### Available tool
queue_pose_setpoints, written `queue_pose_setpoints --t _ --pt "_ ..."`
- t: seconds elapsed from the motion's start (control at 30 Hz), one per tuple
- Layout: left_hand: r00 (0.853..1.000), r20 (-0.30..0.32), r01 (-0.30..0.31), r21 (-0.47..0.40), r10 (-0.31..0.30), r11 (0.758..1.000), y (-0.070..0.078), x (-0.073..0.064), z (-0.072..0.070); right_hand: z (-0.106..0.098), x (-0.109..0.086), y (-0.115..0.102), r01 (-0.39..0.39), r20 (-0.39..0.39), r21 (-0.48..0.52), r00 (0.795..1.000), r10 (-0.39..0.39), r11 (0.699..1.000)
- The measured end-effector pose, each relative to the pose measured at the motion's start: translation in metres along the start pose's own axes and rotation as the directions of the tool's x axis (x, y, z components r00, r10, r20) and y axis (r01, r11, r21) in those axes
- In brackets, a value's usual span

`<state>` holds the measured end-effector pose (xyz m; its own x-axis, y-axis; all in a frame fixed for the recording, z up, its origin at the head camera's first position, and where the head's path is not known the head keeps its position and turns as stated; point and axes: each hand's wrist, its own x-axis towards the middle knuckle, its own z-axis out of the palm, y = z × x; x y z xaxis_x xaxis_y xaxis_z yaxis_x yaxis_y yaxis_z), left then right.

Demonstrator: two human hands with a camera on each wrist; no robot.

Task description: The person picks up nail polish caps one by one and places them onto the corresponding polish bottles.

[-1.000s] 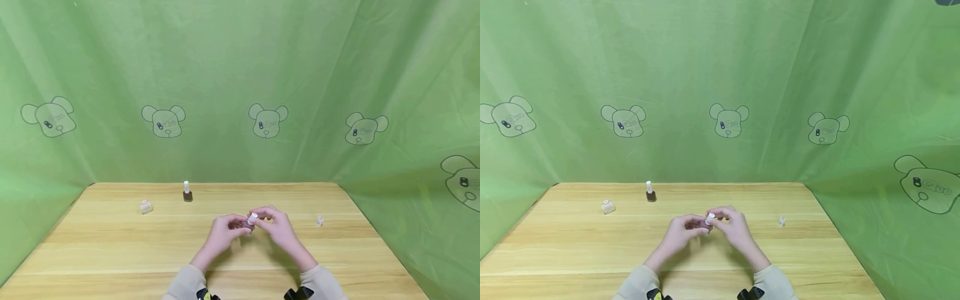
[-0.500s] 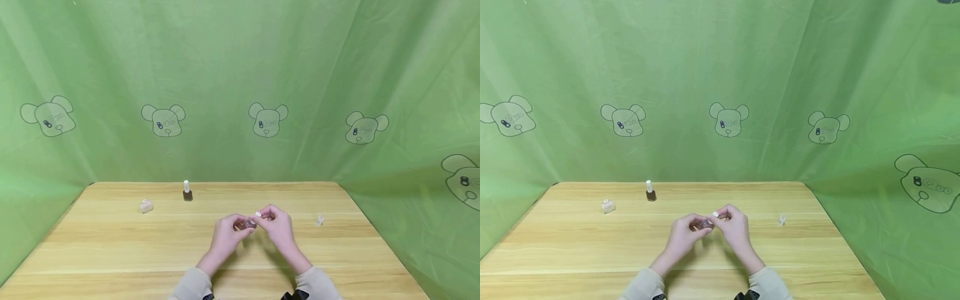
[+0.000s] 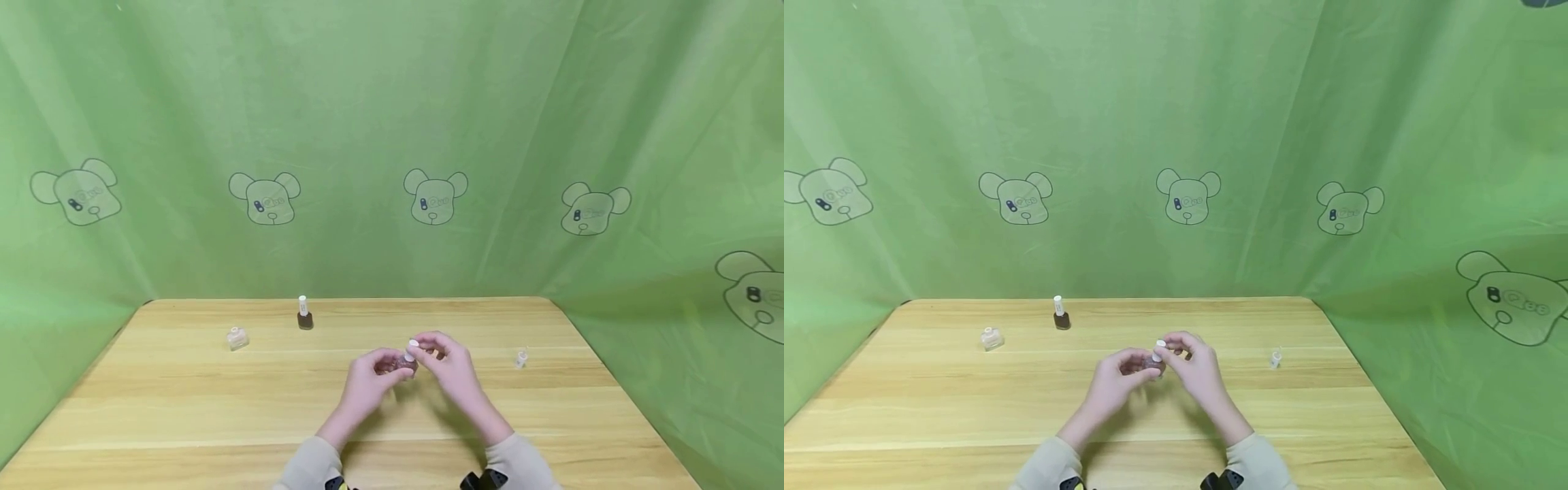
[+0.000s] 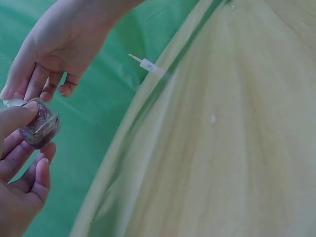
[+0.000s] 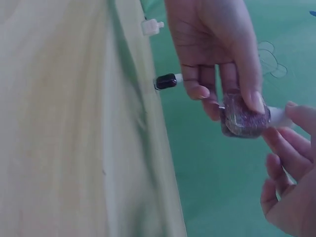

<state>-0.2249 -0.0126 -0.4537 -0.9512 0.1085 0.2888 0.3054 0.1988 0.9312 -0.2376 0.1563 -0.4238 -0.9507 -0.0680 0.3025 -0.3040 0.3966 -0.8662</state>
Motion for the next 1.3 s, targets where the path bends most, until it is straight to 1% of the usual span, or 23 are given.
queue_pose_setpoints --t 0.1,0.23,0.33,0.4,0.53,0.63,0.83,0.93,1.0,1.2,1.3 --pt "0.999 0.034 0.034 -0.040 -0.033 0.999 0.003 0.000 -0.004 -0.004 0.002 0.000 0.025 0.065 0.003 0.998 -0.025 1.000" --pt "0.997 0.065 0.053 -0.078 -0.048 0.996 0.002 0.001 -0.006 -0.006 0.003 -0.002 0.060 0.158 0.018 0.985 -0.062 0.998" --pt "0.996 0.071 0.054 -0.078 -0.048 0.995 -0.002 0.003 -0.006 -0.007 0.003 -0.001 0.063 0.211 0.055 0.975 -0.073 0.997" --pt "0.996 0.069 0.052 -0.070 -0.047 0.996 -0.003 0.004 -0.006 -0.006 0.003 0.000 0.057 0.229 0.085 0.971 -0.076 0.995" --pt "0.996 0.070 0.053 -0.053 -0.049 0.997 -0.004 0.004 -0.005 -0.006 0.004 0.004 0.046 0.228 0.098 0.971 -0.068 0.994" --pt "0.996 0.071 0.055 -0.045 -0.051 0.997 -0.006 0.005 -0.005 -0.005 0.004 0.005 0.040 0.210 0.090 0.976 -0.058 0.995" --pt "0.998 0.053 0.045 -0.035 -0.043 0.998 -0.007 0.005 -0.003 -0.002 0.002 0.004 0.030 0.185 0.108 0.981 -0.050 0.994" --pt "0.998 0.044 0.044 -0.032 -0.043 0.999 -0.007 0.004 -0.003 -0.002 0.002 0.003 0.029 0.183 0.098 0.982 -0.047 0.995" --pt "0.998 0.038 0.042 -0.030 -0.040 0.999 -0.006 0.004 -0.003 -0.002 0.003 0.004 0.042 0.178 0.073 0.983 -0.054 0.996" --pt "0.999 0.033 0.037 -0.037 -0.036 0.999 -0.005 0.004 -0.005 -0.003 0.004 0.003 0.148 0.147 -0.039 0.979 -0.141 0.988" --pt "0.999 0.034 0.034 -0.041 -0.032 0.999 -0.004 0.005 -0.006 -0.007 0.004 0.002 0.165 0.135 -0.066 0.979 -0.155 0.984"
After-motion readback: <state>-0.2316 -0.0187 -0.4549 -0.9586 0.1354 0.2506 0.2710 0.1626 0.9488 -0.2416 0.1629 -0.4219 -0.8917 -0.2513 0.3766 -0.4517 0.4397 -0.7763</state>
